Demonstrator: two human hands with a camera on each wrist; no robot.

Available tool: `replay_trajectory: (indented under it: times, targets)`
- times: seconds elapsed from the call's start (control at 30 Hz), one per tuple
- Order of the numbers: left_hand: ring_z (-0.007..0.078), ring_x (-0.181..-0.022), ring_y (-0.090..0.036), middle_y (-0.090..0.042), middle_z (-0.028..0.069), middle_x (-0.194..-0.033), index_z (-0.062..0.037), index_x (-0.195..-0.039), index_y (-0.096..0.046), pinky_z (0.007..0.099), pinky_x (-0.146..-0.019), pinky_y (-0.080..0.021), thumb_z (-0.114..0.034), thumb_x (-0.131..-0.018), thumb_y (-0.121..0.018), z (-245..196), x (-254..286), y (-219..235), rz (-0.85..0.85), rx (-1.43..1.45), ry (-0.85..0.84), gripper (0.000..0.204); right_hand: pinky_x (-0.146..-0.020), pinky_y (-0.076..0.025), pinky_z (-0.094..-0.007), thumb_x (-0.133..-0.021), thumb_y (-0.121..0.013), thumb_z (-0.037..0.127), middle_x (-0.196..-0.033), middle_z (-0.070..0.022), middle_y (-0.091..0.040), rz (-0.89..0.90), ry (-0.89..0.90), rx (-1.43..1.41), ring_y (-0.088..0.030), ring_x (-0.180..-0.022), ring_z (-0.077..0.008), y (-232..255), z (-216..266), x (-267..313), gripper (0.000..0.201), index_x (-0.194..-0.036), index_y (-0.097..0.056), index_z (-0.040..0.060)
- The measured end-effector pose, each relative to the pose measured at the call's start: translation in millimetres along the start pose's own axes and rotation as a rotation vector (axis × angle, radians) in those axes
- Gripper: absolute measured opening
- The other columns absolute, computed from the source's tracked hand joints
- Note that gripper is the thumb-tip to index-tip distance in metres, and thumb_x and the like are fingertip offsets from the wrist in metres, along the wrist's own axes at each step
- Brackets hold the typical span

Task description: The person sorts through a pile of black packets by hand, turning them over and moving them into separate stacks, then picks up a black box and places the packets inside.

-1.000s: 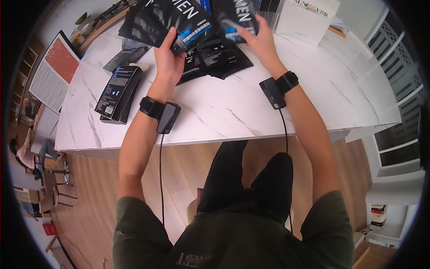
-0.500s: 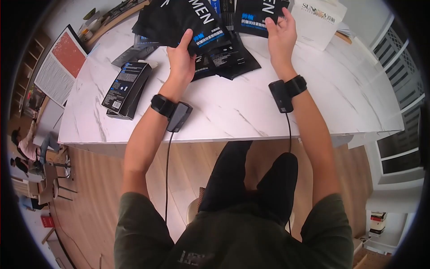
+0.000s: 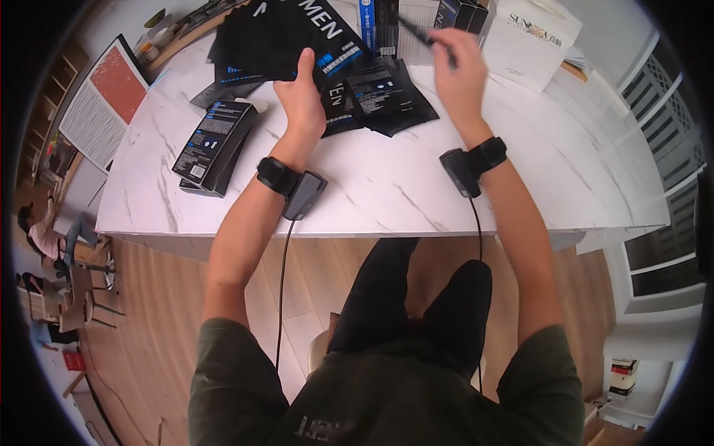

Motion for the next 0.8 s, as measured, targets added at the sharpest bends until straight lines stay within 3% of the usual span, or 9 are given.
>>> replay_trajectory:
  times: [0.1, 0.2, 0.33, 0.43, 0.47, 0.57, 0.6, 0.73, 0.8]
  targets:
    - [0.0128, -0.096, -0.060, -0.062, 0.0010, -0.104, -0.0091, -0.109, -0.055, 0.0313, -0.073, -0.048, -0.013, -0.084, -0.068, -1, -7, 5, -0.026, 0.031, -0.016, 0.029, -0.076, -0.049, -0.0361, -0.087, -0.059, 0.019, -0.096, -0.0122, -0.064, 0.699, -0.130, 0.039, -0.061, -0.089, -0.0284, -15, 0, 29, 0.026, -0.109, -0.062, 0.0045]
    - [0.0141, -0.096, -0.060, -0.061, 0.0029, -0.106, -0.0084, -0.112, -0.053, 0.0310, -0.074, -0.051, -0.010, -0.084, -0.067, -4, -3, 0, -0.011, 0.083, -0.010, 0.032, -0.078, -0.049, -0.0363, -0.091, -0.055, 0.030, -0.098, -0.0137, -0.066, 0.770, -0.211, -0.074, -0.063, -0.092, -0.0270, -20, 2, 38, 0.037, -0.114, -0.058, 0.0015]
    - [0.0151, -0.095, -0.060, -0.061, 0.0034, -0.106, -0.0072, -0.113, -0.053, 0.0317, -0.080, -0.052, -0.006, -0.083, -0.067, -9, 7, -6, 0.123, 0.129, 0.123, 0.034, -0.078, -0.049, -0.0301, -0.093, -0.056, 0.029, -0.100, -0.0128, -0.067, 0.367, -0.340, -0.348, -0.064, -0.091, -0.0189, -15, -8, 14, 0.041, -0.119, -0.054, -0.0030]
    - [0.0153, -0.096, -0.060, -0.060, 0.0039, -0.106, -0.0060, -0.115, -0.052, 0.0321, -0.082, -0.052, -0.003, -0.082, -0.068, 0, 13, -9, 0.244, 0.087, 0.181, 0.036, -0.078, -0.049, -0.0267, -0.091, -0.061, 0.025, -0.102, -0.0119, -0.066, 0.280, -0.662, -0.663, -0.063, -0.091, -0.0154, -17, 4, 16, 0.043, -0.118, -0.052, -0.0067]
    - [0.0179, -0.095, -0.061, -0.059, 0.0089, -0.111, 0.0011, -0.117, -0.050, 0.0303, -0.081, -0.052, -0.011, -0.086, -0.065, -6, 24, -17, 0.265, 0.005, 0.164, 0.036, -0.077, -0.049, -0.0246, -0.087, -0.066, 0.024, -0.104, -0.0117, -0.065, 0.374, -0.729, -0.618, -0.062, -0.090, -0.0136, -17, 12, 15, 0.045, -0.115, -0.053, -0.0079]
    - [0.0182, -0.096, -0.061, -0.059, 0.0093, -0.110, 0.0022, -0.117, -0.049, 0.0314, -0.081, -0.052, -0.019, -0.089, -0.063, 0, 27, -17, 0.287, 0.076, 0.218, 0.038, -0.077, -0.049, -0.0245, -0.086, -0.068, 0.025, -0.100, -0.0104, -0.065, 0.509, -0.771, -0.664, -0.061, -0.089, -0.0125, -21, 15, 21, 0.042, -0.112, -0.056, -0.0046]
    - [0.0186, -0.097, -0.061, -0.059, 0.0092, -0.109, 0.0022, -0.116, -0.048, 0.0330, -0.078, -0.053, -0.025, -0.091, -0.062, -2, 26, -17, 0.267, 0.095, 0.277, 0.040, -0.072, -0.049, -0.0249, -0.084, -0.069, 0.025, -0.092, -0.0080, -0.066, 0.510, -0.844, -0.625, -0.060, -0.082, -0.0103, -15, 24, 16, 0.035, -0.102, -0.060, -0.0037]
    - [0.0185, -0.092, -0.062, -0.060, 0.0093, -0.106, 0.0004, -0.112, -0.050, 0.0346, -0.076, -0.053, -0.026, -0.088, -0.065, -10, 22, -16, 0.154, 0.052, 0.212, 0.039, -0.059, -0.046, -0.0276, -0.084, -0.067, 0.021, -0.075, -0.0042, -0.064, 0.159, -0.610, -0.329, -0.054, -0.065, -0.0091, -21, -19, 21, 0.026, -0.091, -0.062, -0.0034]
    - [0.0173, -0.089, -0.063, -0.062, 0.0077, -0.101, -0.0021, -0.107, -0.054, 0.0375, -0.080, -0.050, -0.027, -0.086, -0.068, -6, 8, -7, 0.075, 0.081, 0.175, 0.036, -0.063, -0.047, -0.0301, -0.085, -0.064, 0.019, -0.075, -0.0076, -0.062, -0.073, -0.585, -0.251, -0.056, -0.068, -0.0139, -4, -20, 6, 0.023, -0.093, -0.062, -0.0024]
Point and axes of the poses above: each hand's wrist, its own x-axis away from the middle knuckle, its own y-axis out of the back of the hand, z = x × y, the point moved 1 cm from there along -x, towards the middle knuckle
